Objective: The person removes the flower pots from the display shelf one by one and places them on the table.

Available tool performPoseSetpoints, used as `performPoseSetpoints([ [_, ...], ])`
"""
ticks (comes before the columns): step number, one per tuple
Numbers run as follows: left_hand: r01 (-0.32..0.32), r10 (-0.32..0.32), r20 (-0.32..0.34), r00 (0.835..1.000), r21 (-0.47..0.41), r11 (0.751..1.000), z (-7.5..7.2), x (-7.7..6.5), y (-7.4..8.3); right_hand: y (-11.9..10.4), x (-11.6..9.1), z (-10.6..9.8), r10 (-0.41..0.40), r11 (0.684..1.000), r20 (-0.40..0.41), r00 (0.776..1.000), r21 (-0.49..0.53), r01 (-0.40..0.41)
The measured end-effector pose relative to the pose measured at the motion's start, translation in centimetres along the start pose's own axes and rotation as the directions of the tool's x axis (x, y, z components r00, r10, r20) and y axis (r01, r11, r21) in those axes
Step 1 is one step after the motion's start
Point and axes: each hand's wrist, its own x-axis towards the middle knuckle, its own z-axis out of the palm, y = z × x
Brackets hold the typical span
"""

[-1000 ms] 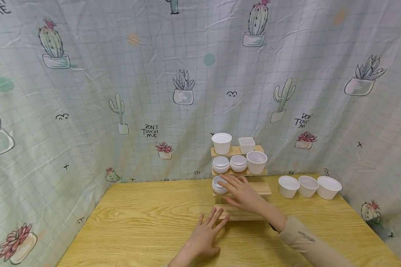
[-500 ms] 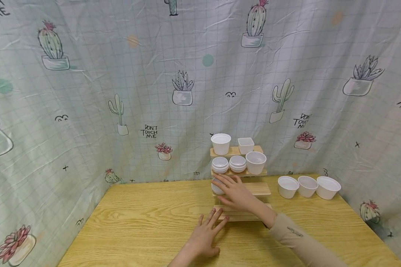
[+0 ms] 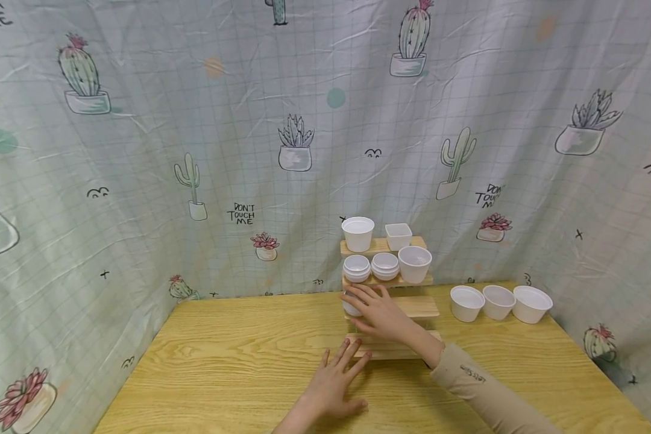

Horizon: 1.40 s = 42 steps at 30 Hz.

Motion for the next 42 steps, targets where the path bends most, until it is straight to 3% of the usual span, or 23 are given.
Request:
performPoseSetpoints([
  [15, 0.027, -0.026, 0.024, 0.999, -0.052, 0.998, 0.4, 0.0, 0.1, 0.3, -0.2, 1.4, -0.010, 0.999, -0.042, 0.999, -0.043, 0.008],
  [24, 0.024, -0.023, 0.013, 1.000, -0.040, 0.999, 0.5, 0.1, 0.0, 0.6, -0.7, 1.1, -0.032, 0.998, -0.110, 0.993, -0.063, 0.025],
  [37, 0.016, -0.015, 0.020, 1.000, -0.052, 0.999, 0.4, 0.1, 0.0, 0.9, -1.3, 0.5, -0.030, 0.997, -0.131, 0.991, -0.079, 0.020],
  [42, 0.019, -0.018, 0.019, 1.000, -0.047, 0.999, 0.4, 0.1, 0.0, 0.9, -1.6, 0.2, -0.016, 0.999, -0.133, 0.991, -0.041, 0.010],
])
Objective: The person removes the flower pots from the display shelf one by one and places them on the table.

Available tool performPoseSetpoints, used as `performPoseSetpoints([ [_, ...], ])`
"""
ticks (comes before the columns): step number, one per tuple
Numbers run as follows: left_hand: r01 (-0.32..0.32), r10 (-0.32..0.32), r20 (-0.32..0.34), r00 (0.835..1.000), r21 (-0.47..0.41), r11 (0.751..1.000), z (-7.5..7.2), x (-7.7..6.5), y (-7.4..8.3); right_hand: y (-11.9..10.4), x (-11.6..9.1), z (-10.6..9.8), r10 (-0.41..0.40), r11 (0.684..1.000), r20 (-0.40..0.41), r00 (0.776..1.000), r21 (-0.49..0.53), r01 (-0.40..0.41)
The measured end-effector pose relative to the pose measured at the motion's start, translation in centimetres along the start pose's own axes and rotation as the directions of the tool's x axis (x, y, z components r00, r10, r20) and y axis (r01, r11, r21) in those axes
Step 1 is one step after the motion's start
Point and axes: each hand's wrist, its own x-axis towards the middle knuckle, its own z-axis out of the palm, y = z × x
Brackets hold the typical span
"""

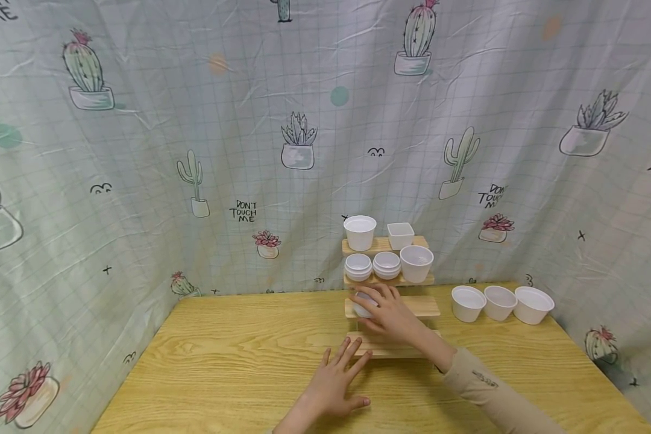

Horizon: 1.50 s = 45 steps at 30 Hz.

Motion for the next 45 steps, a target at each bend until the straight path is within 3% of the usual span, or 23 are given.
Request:
performPoseSetpoints([
  [23, 0.011, -0.011, 0.008, 1.000, 0.003, 1.000, -0.3, 0.0, 0.2, 0.3, -1.8, -0.9, 0.006, 0.998, -0.037, 0.999, -0.057, -0.008],
  [29, 0.002, -0.002, -0.021, 1.000, 0.012, 1.000, 0.2, 0.1, 0.0, 0.4, -2.4, -1.2, 0.011, 0.999, -0.051, 0.999, -0.046, -0.013],
  [36, 0.014, -0.014, -0.002, 1.000, 0.012, 1.000, -0.3, 0.0, 0.2, 0.4, -3.3, -2.1, 0.022, 1.000, -0.062, 0.998, -0.007, -0.022],
  [45, 0.015, -0.014, -0.019, 1.000, 0.047, 0.999, -0.2, 0.0, 0.3, 0.7, -4.7, -2.8, 0.016, 0.999, -0.085, 0.996, -0.029, -0.018],
])
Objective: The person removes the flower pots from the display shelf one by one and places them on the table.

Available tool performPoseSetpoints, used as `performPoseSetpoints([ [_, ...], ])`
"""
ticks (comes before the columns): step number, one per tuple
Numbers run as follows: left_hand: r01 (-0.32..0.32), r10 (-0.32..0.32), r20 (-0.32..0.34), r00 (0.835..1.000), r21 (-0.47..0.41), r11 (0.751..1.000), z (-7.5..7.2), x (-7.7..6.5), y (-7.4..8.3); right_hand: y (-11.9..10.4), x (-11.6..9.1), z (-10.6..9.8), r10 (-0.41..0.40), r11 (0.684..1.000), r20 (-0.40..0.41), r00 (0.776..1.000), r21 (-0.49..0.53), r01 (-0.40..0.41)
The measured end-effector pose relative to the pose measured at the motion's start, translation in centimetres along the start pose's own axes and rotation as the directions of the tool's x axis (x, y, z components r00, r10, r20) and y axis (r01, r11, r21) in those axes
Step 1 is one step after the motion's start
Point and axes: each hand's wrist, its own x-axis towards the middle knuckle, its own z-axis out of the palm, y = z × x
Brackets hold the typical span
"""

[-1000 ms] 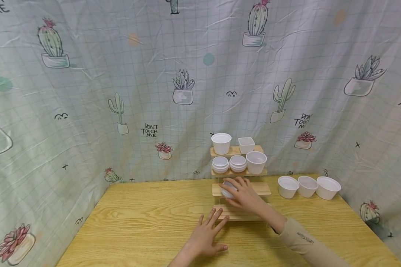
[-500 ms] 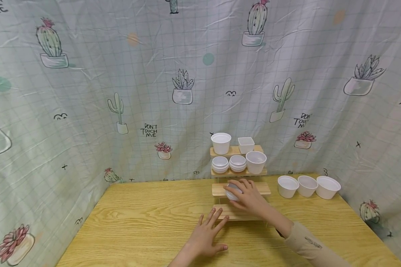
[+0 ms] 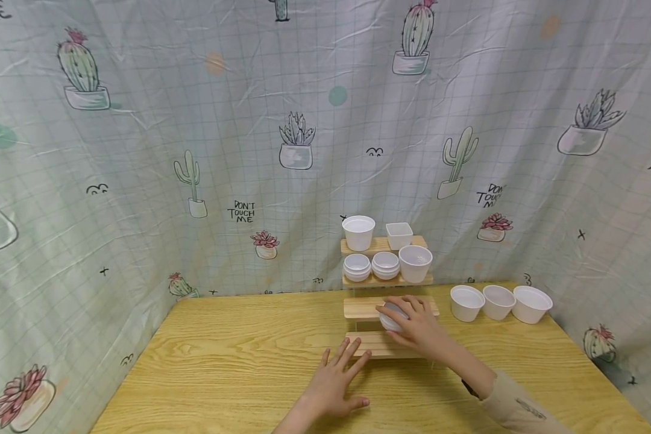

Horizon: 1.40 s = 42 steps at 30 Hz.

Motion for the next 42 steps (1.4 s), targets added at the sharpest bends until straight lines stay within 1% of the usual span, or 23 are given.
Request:
performPoseSetpoints([
  [6, 0.003, -0.003, 0.004, 1.000, -0.004, 1.000, 0.1, -0.1, -0.1, -0.1, -1.0, -0.8, 0.009, 1.000, 0.007, 1.000, 0.015, -0.009],
  [9, 0.005, -0.005, 0.004, 1.000, -0.012, 1.000, 0.1, -0.1, -0.1, -0.2, -1.6, -1.3, 0.027, 0.999, 0.017, 1.000, 0.033, -0.027],
  [13, 0.007, -0.007, 0.001, 1.000, -0.022, 1.000, 0.2, 0.0, -0.1, -0.4, -2.3, -1.9, 0.051, 0.998, 0.031, 0.998, 0.026, -0.052],
  [21, 0.006, -0.006, -0.009, 1.000, -0.001, 1.000, 0.1, -0.1, 0.0, 0.1, -3.6, -2.9, 0.059, 0.998, 0.016, 0.998, 0.026, -0.059],
  [26, 0.003, -0.003, -0.007, 1.000, 0.004, 1.000, 0.0, -0.1, 0.0, 0.5, -4.2, -3.2, 0.056, 0.998, 0.001, 0.998, 0.025, -0.056],
  [34, 0.007, -0.007, 0.003, 1.000, -0.001, 1.000, 0.0, -0.2, 0.0, 0.9, -5.1, -3.4, 0.096, 0.995, 0.015, 0.995, 0.000, -0.096],
  [42, 0.007, -0.007, 0.002, 1.000, -0.013, 1.000, 0.1, -0.1, 0.0, 1.5, -6.1, -3.3, 0.107, 0.994, -0.011, 0.994, -0.023, -0.107],
])
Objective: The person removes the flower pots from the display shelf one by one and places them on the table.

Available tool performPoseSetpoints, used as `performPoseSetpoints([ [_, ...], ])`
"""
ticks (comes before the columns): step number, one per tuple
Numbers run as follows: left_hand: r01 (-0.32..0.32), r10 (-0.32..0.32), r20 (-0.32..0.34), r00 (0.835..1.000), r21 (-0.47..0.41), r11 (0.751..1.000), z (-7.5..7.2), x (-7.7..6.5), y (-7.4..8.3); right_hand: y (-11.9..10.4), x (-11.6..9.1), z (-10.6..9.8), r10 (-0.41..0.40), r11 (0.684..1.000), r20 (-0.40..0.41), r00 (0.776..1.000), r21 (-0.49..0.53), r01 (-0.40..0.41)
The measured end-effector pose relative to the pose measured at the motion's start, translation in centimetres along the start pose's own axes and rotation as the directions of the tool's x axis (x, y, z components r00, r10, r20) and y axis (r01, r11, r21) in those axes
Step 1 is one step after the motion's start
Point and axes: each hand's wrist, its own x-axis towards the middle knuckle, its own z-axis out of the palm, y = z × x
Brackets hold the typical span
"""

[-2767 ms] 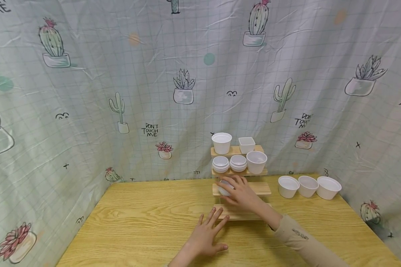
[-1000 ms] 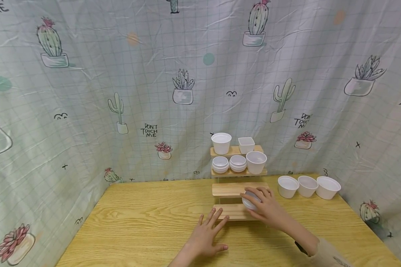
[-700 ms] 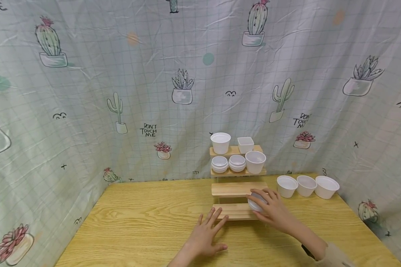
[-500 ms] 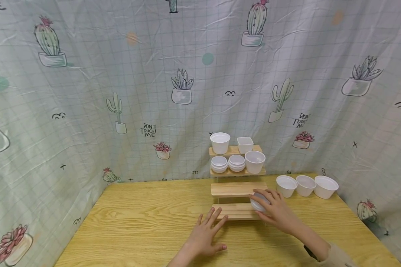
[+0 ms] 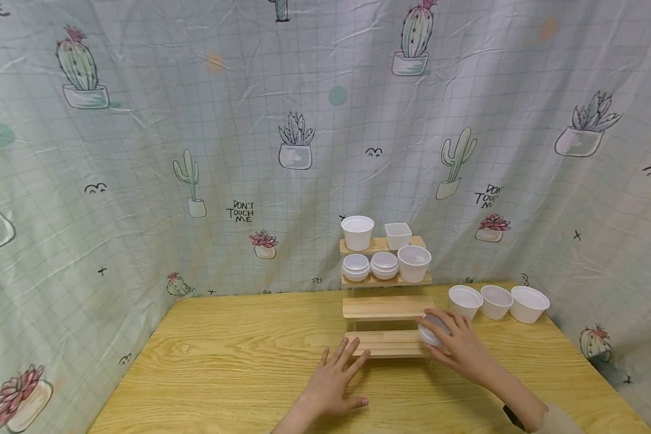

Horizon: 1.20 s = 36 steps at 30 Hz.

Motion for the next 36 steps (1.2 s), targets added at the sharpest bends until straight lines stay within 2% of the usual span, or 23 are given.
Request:
performPoseSetpoints([
  [19, 0.001, -0.001, 0.005, 1.000, -0.040, 0.999, 0.1, -0.1, 0.0, 1.4, -1.8, 0.1, 0.060, 0.998, -0.021, 0.998, 0.001, -0.060],
  [23, 0.007, -0.007, -0.003, 1.000, -0.021, 1.000, 0.1, -0.1, 0.0, 1.8, -2.2, 0.2, 0.060, 0.998, -0.022, 0.998, -0.007, -0.060],
  [36, 0.004, -0.004, -0.014, 1.000, -0.017, 1.000, 0.2, 0.0, 0.0, 3.0, -3.6, 0.5, 0.124, 0.991, 0.015, 0.992, -0.056, -0.123],
])
